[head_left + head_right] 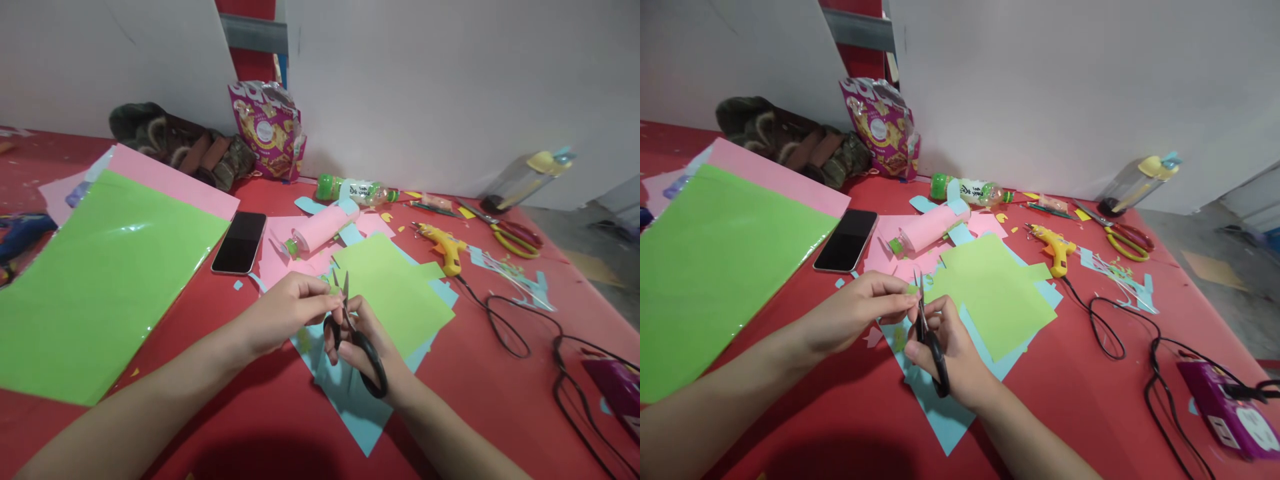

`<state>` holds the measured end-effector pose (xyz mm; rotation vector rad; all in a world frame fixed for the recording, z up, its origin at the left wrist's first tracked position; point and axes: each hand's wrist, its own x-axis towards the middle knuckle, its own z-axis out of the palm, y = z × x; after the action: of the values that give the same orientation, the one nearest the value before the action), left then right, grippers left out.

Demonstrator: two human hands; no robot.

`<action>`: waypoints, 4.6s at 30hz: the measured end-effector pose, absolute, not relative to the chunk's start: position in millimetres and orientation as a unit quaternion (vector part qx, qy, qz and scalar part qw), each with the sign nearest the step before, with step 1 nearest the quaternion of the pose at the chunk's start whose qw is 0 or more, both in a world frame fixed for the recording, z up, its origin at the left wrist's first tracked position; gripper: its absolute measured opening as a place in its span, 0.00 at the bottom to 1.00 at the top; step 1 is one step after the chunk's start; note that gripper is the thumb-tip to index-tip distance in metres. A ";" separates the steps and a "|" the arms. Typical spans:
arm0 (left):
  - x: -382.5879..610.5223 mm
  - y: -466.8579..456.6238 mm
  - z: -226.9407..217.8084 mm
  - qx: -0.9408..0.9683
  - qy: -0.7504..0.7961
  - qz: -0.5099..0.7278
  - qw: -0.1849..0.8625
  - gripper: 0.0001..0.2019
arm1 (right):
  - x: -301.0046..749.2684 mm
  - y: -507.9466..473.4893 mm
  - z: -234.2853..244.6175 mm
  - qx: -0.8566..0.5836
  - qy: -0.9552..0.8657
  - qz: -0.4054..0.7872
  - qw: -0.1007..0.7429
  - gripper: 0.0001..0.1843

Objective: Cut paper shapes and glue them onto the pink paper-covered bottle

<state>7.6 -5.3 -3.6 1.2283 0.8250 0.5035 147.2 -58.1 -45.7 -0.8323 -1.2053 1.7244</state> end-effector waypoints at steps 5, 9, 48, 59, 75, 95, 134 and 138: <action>7.8 -6.1 -1.7 0.551 0.362 0.229 0.716 0.12 | 147.0 -57.7 -46.5 -0.332 -0.480 0.686 0.433 0.19; 8.6 -6.7 -0.3 0.544 0.357 0.229 0.723 0.12 | 146.9 -58.5 -46.9 -0.331 -0.484 0.681 0.439 0.17; 9.5 -6.4 -0.5 0.590 0.385 0.234 0.670 0.14 | 147.6 -59.7 -47.3 -0.358 -0.488 0.661 0.443 0.16; 7.6 -4.7 -3.3 0.610 0.411 0.211 0.644 0.14 | 147.0 -59.4 -47.9 -0.378 -0.494 0.648 0.440 0.17; 2.4 -2.1 -2.1 0.624 0.426 0.181 0.630 0.14 | 146.5 -60.4 -47.8 -0.396 -0.490 0.641 0.438 0.18; -0.1 -1.8 -3.1 0.608 0.440 0.170 0.639 0.14 | 144.8 -59.1 -45.8 -0.414 -0.438 0.665 0.442 0.23; 1.7 5.1 -7.8 0.799 0.377 0.034 0.467 0.09 | 145.0 -52.7 -45.9 -0.439 -0.354 0.644 0.517 0.25; 1.5 7.3 -10.4 0.794 0.390 0.056 0.463 0.11 | 144.3 -52.3 -45.8 -0.452 -0.333 0.625 0.542 0.23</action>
<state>1.5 7.3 -10.4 1.9508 0.9598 0.1377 144.3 -52.3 -45.8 -1.0736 -0.7916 1.4844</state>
